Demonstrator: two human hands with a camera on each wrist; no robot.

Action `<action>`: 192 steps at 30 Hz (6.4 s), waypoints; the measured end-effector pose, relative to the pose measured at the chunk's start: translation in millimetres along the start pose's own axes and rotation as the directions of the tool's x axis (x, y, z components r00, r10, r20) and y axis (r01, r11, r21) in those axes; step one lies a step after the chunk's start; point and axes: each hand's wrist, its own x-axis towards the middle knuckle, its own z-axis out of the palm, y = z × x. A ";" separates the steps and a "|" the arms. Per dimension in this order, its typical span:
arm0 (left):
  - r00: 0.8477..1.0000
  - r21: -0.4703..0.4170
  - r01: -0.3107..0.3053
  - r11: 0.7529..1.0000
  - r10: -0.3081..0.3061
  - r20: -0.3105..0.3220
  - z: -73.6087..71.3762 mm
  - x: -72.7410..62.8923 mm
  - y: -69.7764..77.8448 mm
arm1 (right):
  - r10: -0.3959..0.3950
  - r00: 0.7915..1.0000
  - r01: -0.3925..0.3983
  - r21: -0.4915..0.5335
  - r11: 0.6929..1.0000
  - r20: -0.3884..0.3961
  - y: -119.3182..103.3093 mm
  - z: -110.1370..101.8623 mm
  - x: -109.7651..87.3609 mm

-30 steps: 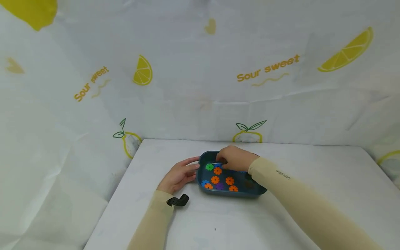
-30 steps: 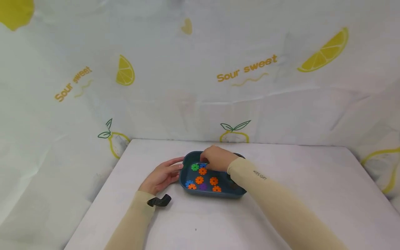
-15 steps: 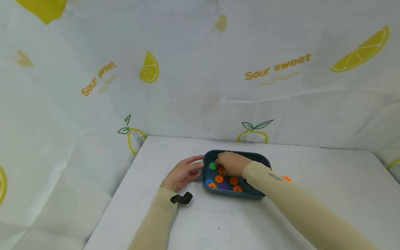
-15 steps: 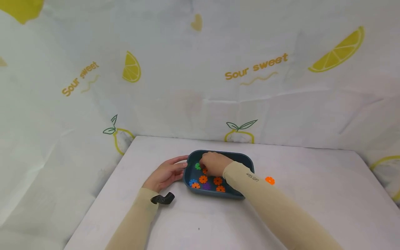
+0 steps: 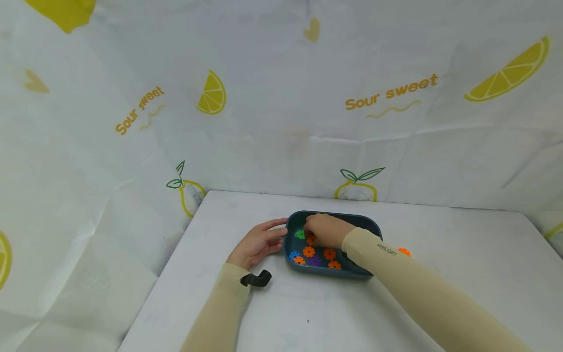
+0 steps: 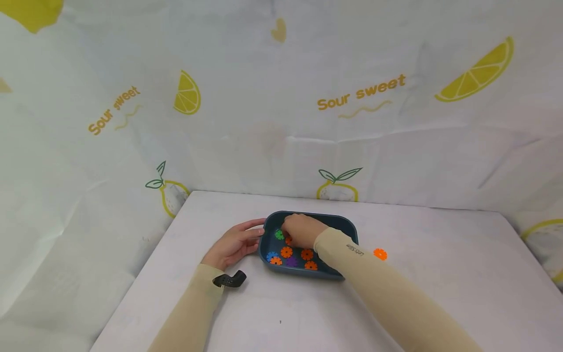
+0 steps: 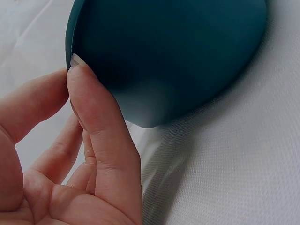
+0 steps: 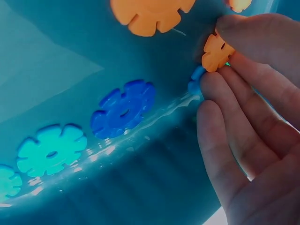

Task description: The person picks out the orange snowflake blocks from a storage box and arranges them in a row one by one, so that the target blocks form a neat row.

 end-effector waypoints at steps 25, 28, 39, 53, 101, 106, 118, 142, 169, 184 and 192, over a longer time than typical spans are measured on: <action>1.000 -0.003 -0.005 1.000 0.005 -0.018 0.8 0.2 -4.4 | 0.119 0.992 -0.114 0.129 0.985 -0.030 10.8 -21.5 -38.0; 1.000 0.001 -0.010 1.000 0.010 -0.020 2.2 -1.4 -3.6 | 0.127 0.991 -0.121 0.142 0.982 -0.037 14.6 -23.0 -47.7; 1.000 -0.004 -0.004 1.000 0.004 -0.029 3.6 -2.6 -3.5 | 0.169 0.970 -0.116 0.281 0.953 -0.173 40.2 -21.0 -88.2; 0.999 -0.008 0.009 1.000 -0.009 -0.038 4.0 -6.1 -7.2 | 0.302 0.885 -0.150 0.396 0.906 -0.355 64.8 -4.9 -151.7; 0.998 0.042 0.023 0.999 -0.020 -0.065 3.1 -10.5 -2.5 | 0.566 0.753 -0.374 0.489 0.788 -0.336 121.6 62.4 -235.8; 0.998 0.045 0.020 0.999 -0.017 -0.059 7.1 -9.3 -1.0 | 0.571 0.748 -0.391 0.470 0.791 -0.338 121.8 61.6 -237.5; 0.998 0.044 0.027 0.999 -0.025 -0.052 5.8 -8.2 0.0 | 0.561 0.756 -0.393 0.452 0.801 -0.337 121.5 61.2 -234.4; 0.997 0.028 0.036 0.999 -0.034 -0.065 6.7 -6.5 1.6 | 0.555 0.763 -0.388 0.452 0.803 -0.330 120.1 55.9 -235.6; 0.999 0.046 0.003 0.999 0.000 -0.050 7.5 -6.7 1.7 | 0.515 0.799 -0.370 0.420 0.828 -0.311 107.4 15.2 -225.4; 1.000 0.051 -0.005 0.999 0.006 -0.027 5.3 -6.1 0.8 | 0.087 0.981 -0.055 0.178 0.982 -0.176 42.5 -45.8 -93.0; 1.000 0.039 -0.007 0.999 0.008 -0.014 2.1 -6.6 4.5 | -0.103 0.995 0.103 0.053 0.993 0.010 -8.6 -27.4 -28.2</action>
